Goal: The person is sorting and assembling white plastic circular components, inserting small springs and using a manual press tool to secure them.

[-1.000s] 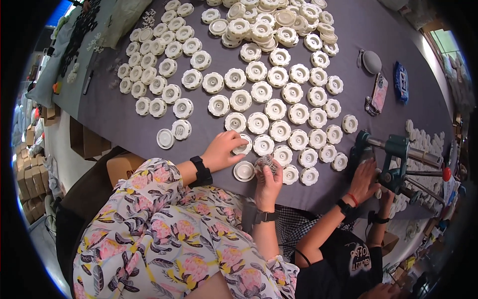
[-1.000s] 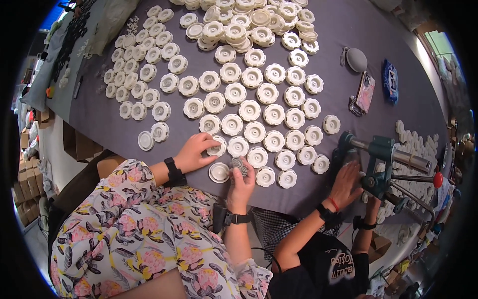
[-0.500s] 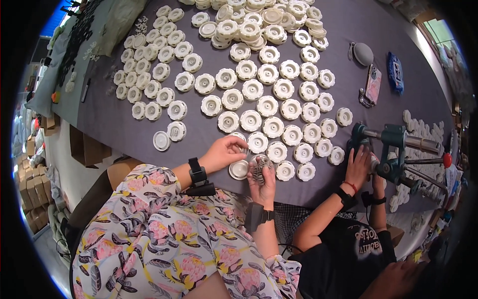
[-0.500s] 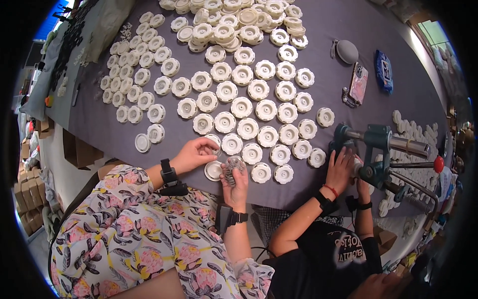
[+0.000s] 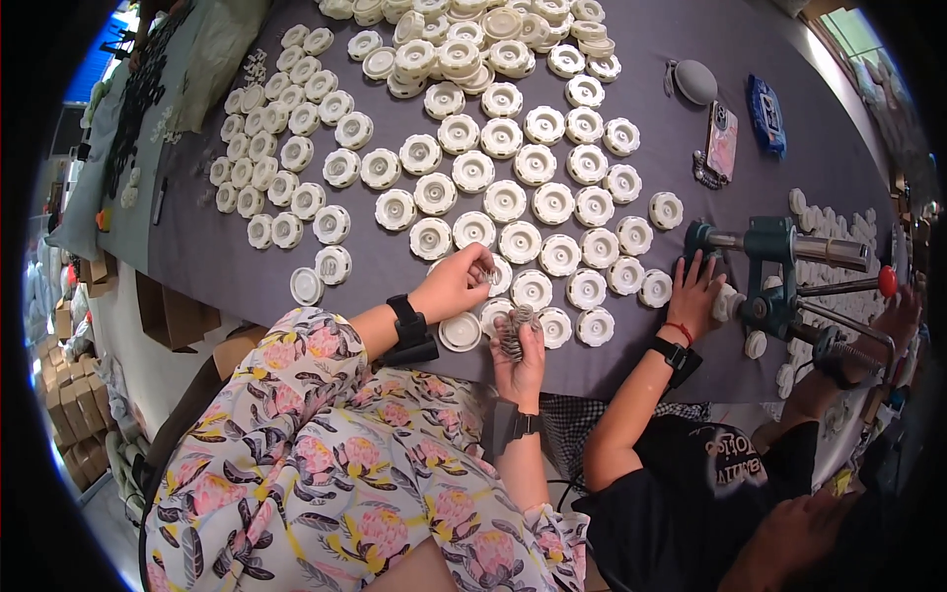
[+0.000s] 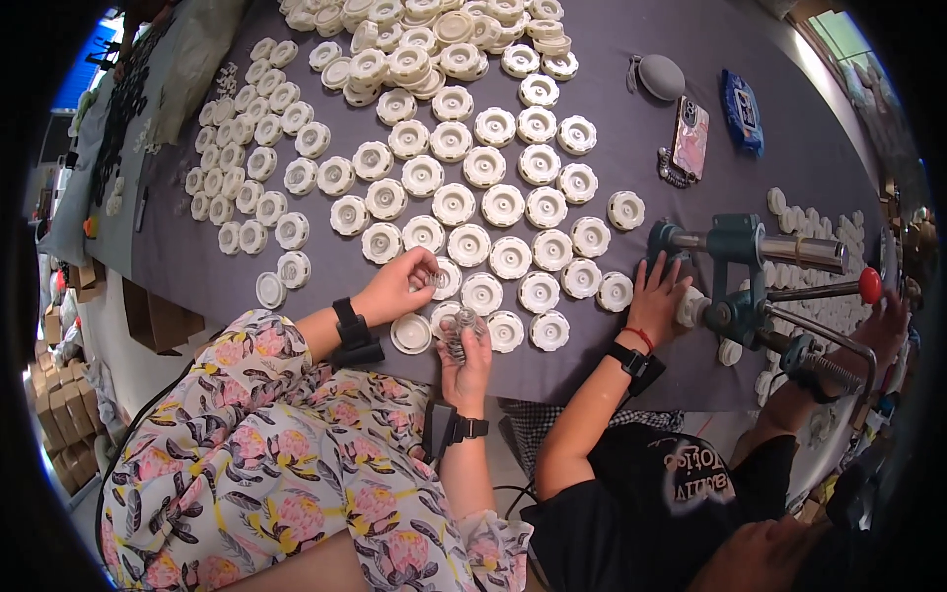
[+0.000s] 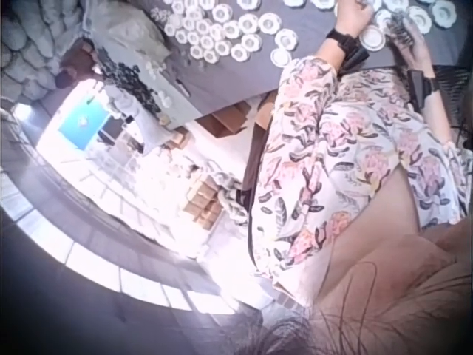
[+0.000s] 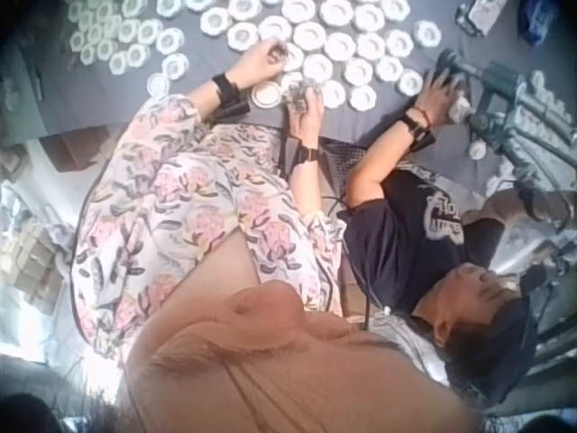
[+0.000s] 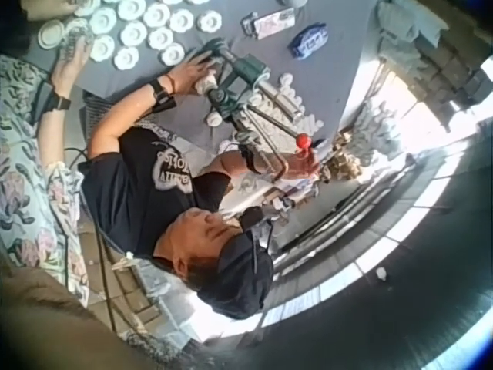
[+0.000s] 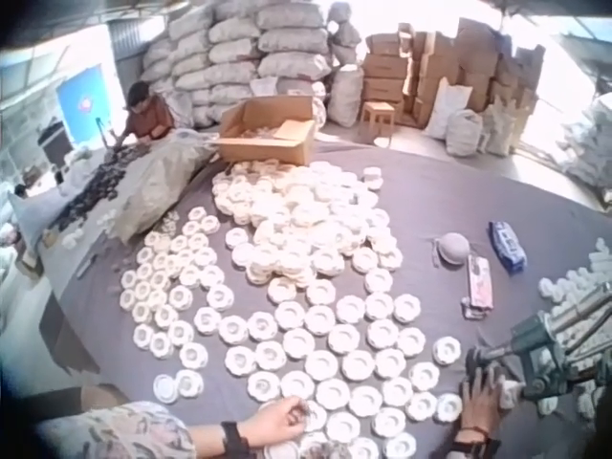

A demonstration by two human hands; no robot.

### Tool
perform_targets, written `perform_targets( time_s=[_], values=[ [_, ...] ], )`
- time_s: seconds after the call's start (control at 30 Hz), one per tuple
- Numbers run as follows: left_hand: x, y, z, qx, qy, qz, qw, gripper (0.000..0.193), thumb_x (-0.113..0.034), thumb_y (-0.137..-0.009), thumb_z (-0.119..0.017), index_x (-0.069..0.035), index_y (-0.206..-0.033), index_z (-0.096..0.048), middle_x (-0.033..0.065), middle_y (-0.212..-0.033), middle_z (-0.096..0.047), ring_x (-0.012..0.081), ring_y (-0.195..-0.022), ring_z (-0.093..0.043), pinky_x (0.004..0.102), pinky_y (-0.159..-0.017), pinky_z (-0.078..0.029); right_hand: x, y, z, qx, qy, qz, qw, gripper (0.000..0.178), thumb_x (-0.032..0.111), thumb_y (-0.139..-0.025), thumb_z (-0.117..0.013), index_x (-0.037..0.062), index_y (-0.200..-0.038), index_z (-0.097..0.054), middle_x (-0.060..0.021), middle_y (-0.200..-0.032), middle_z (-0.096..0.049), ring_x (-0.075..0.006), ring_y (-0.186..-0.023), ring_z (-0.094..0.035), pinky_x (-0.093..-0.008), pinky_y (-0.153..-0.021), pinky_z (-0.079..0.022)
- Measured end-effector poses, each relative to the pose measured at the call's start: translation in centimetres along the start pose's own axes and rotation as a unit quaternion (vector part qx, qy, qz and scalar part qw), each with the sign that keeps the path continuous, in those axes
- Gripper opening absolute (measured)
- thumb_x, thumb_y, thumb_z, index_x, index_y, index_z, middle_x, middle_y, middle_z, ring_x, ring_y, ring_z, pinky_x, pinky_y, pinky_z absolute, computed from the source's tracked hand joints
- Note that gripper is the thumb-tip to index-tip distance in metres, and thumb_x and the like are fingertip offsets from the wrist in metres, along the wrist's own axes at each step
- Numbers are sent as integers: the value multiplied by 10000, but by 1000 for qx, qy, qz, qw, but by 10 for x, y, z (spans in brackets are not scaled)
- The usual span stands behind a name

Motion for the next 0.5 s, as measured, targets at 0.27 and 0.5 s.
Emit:
perform_targets(
  time_s=[0.27, 0.5],
  values=[
    [-8, 5, 2, -40, -346, -246, 905, 317, -96, -709, -653, -80, -1019, -590, 80, -1015, -581, 276, -990, -514, 388, -885, -402, -4, -3, -2, 24, 5, -11, 1000, 284, 153, -902, -542, 74, -1168, -479, -60, -1058, -593, -206, -942, -603, -292, -666, -512],
    [-30, 21, -2, 103, -65, -243, 962, 300, -103, -755, -684, -55, -1040, -605, 51, -958, -584, 173, -844, -544, 289, -744, -449, -1, -7, -10, 53, 58, -72, 994, 256, 165, -902, -544, 75, -1137, -499, -32, -981, -618, -144, -838, -623, -263, -626, -524]
  ],
)
Point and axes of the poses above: each hand's wrist, its own y-axis away from the middle knuckle, its own z-axis out of the back of the hand, x = y × z, the point moved 3 cm from there along -y, towards the middle knuckle
